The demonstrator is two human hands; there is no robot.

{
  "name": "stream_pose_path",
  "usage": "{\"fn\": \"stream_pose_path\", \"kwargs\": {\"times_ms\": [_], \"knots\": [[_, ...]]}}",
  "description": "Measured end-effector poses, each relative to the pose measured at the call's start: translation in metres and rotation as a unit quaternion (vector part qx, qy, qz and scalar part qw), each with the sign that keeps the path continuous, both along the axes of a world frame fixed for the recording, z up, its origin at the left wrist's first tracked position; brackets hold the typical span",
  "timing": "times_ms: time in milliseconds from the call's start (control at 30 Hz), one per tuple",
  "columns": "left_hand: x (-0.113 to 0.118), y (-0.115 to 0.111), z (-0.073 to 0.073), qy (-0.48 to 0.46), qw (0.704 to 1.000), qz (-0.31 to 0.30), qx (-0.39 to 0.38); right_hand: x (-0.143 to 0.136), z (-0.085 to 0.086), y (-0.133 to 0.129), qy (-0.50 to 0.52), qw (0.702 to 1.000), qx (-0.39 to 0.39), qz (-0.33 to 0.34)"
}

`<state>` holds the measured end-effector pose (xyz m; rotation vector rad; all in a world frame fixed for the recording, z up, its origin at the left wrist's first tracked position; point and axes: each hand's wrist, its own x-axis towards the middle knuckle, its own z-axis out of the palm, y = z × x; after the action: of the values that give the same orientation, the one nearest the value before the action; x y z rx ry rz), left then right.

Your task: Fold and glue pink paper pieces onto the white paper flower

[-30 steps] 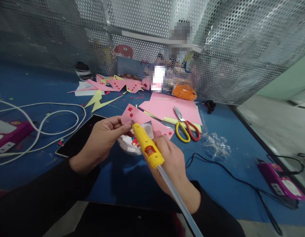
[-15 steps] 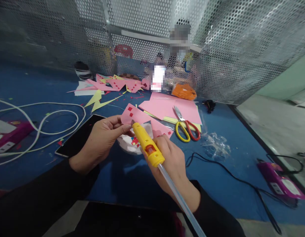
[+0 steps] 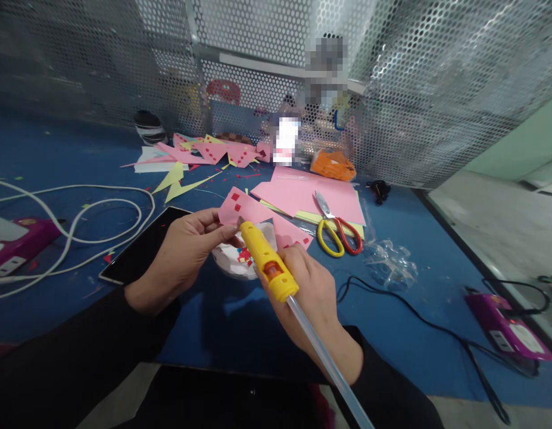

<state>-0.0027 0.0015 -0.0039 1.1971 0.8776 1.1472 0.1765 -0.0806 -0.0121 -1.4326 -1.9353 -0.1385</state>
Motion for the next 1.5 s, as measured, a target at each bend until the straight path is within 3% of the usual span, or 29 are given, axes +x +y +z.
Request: {"fn": "stream_pose_path", "kwargs": {"times_ms": [300, 1033, 1500], "knots": [[0.0007, -0.0004, 0.0010, 0.020, 1.000, 0.007, -0.001, -0.0001, 0.0009, -0.0013, -0.008, 1.000, -0.011, -0.017], [0.0014, -0.0021, 0.0026, 0.023, 0.999, 0.024, 0.008, 0.0025, -0.0005, -0.0020, 0.031, 0.999, -0.021, 0.012], [0.0022, -0.0004, -0.0012, 0.016, 0.999, 0.026, 0.015, 0.0029, 0.0014, -0.0011, 0.007, 1.000, 0.007, -0.016]]}}
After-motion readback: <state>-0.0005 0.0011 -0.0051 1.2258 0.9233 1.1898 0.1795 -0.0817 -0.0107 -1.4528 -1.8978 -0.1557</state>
